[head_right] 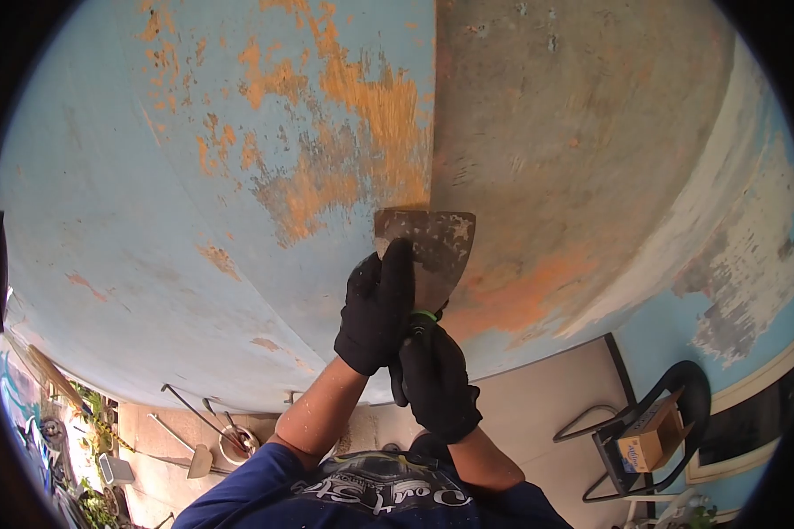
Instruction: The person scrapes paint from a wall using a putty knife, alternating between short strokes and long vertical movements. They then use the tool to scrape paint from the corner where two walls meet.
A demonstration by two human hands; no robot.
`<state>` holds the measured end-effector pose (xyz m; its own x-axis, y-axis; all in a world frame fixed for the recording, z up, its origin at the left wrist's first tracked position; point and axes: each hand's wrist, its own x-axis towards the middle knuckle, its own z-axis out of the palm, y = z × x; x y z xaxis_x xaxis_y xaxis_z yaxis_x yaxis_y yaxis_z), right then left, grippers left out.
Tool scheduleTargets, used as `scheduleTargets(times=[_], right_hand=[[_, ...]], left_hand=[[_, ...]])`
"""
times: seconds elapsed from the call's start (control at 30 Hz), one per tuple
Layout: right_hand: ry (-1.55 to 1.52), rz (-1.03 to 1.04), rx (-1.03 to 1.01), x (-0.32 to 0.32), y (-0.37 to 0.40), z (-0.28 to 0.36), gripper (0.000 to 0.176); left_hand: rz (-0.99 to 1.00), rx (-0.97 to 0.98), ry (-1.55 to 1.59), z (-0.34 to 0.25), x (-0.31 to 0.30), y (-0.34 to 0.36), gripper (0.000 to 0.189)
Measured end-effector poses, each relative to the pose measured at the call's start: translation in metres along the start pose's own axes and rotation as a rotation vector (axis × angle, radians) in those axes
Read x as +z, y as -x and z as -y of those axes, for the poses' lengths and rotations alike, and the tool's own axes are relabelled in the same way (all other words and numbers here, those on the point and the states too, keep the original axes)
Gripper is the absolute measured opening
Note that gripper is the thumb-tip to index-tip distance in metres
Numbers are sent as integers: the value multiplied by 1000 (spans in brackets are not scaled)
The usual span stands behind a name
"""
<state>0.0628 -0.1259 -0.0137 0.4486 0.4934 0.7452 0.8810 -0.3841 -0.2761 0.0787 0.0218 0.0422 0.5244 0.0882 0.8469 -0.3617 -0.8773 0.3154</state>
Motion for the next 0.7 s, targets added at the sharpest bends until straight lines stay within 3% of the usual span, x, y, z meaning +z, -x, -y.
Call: scheduleTargets(times=[0.07,0.2,0.27,0.3,0.37,0.4,0.47,0.5,0.57,0.6,0.67,0.7], right_hand=[[-692,247,569,-18,-5,16,33],[-621,42,418,7,6,11,25],[222,-177,-121,22,12,-3,15],[222,-168,-125,19,8,-3,15],[-866,123,702,7,8,8,18],[-866,123,705,2,6,9,18],[-653,241,631,-5,1,10,20],[-653,238,626,3,0,7,20],[-781,-6,615,24,-2,-2,18],[-780,-7,619,22,-11,-5,18],[-288,-34,223,9,-36,-7,15],[-718,-50,330,-2,-49,-1,15]], left_hand=[[-12,-14,72,-2,0,8,46],[-17,-79,57,7,12,32,33],[50,-206,173,8,14,28,28],[46,-214,175,11,16,26,28],[39,-90,74,10,15,34,43],[42,-92,76,8,16,35,43],[121,-307,309,7,18,34,52],[118,-302,308,9,17,31,52],[47,-78,47,13,16,22,53],[49,-79,49,14,13,9,53],[-107,95,-85,5,-1,-24,56],[-15,15,54,-2,-10,-36,55]])
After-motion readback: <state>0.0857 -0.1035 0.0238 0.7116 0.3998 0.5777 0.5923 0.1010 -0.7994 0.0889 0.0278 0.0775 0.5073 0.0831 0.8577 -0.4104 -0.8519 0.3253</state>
